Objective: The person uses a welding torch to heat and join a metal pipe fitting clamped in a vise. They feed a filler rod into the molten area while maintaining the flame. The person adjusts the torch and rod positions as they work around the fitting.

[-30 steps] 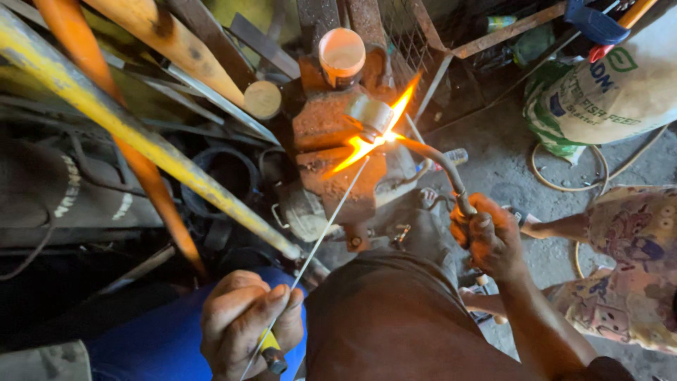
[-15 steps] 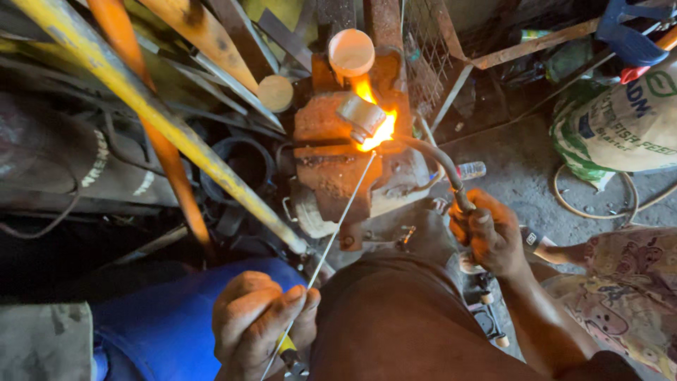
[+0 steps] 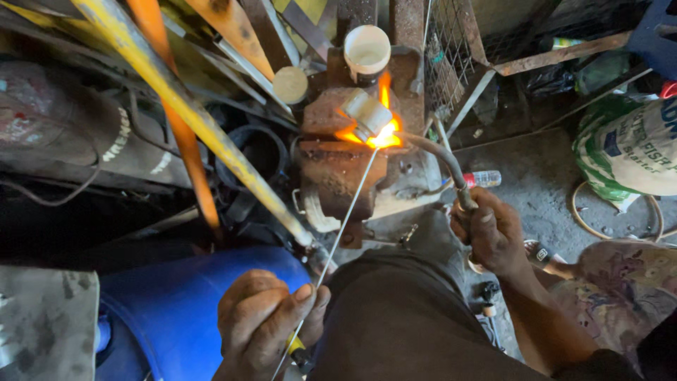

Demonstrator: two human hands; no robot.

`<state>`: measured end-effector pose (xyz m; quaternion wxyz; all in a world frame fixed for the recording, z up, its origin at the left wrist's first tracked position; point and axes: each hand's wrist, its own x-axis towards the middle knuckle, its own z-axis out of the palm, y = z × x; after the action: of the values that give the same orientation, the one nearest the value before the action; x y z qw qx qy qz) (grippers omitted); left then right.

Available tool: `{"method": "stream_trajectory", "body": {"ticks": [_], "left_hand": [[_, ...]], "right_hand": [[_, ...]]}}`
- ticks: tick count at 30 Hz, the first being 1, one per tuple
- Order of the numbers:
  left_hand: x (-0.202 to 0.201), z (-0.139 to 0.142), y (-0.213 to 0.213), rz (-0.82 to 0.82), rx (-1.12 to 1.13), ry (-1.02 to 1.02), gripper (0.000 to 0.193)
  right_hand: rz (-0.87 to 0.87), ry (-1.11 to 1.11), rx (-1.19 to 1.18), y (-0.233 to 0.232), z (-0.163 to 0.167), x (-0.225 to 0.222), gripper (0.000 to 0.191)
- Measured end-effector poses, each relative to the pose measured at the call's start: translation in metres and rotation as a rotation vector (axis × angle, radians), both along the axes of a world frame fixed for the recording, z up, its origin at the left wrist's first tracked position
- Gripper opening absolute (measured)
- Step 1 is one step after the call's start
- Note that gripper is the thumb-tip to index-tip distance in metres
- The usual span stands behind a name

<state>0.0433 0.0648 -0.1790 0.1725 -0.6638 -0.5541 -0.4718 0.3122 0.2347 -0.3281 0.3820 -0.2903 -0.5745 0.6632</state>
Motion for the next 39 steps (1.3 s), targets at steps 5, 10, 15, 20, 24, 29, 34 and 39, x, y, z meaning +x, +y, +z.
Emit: {"method": "stream_trajectory", "body": {"ticks": [5, 10, 15, 20, 24, 29, 34, 39], "left_hand": [[-0.002, -0.006, 0.004, -0.031, 0.010, 0.053, 0.033], [0.004, -0.007, 0.006, 0.004, 0.026, 0.088, 0.034], [0.008, -0.008, 0.010, -0.003, 0.052, 0.041, 0.034], [0.006, -0.006, 0.010, -0.047, -0.025, 0.005, 0.033], [0.009, -0.004, 0.015, -0.037, 0.008, 0.026, 0.035], [0.011, 0.001, 0.016, -0.050, -0.068, -0.018, 0.037], [0.006, -0.004, 0.020, -0.098, -0.079, -0.001, 0.035], [0.008, -0.006, 0.024, -0.036, -0.058, 0.057, 0.033]], "right_hand": [[0.024, -0.056, 0.037, 0.008, 0.000, 0.003, 0.066], [0.047, -0.004, 0.059, 0.015, -0.006, 0.003, 0.062], [0.062, 0.007, 0.031, 0.011, -0.005, 0.006, 0.059], [0.057, -0.011, 0.015, 0.012, -0.011, 0.005, 0.060], [0.075, 0.025, -0.057, 0.011, -0.015, 0.008, 0.064], [0.093, 0.048, -0.079, 0.011, -0.014, 0.010, 0.063], [0.048, 0.016, -0.096, 0.011, -0.008, 0.008, 0.064], [0.067, 0.007, -0.141, 0.011, -0.006, 0.010, 0.059]]}}
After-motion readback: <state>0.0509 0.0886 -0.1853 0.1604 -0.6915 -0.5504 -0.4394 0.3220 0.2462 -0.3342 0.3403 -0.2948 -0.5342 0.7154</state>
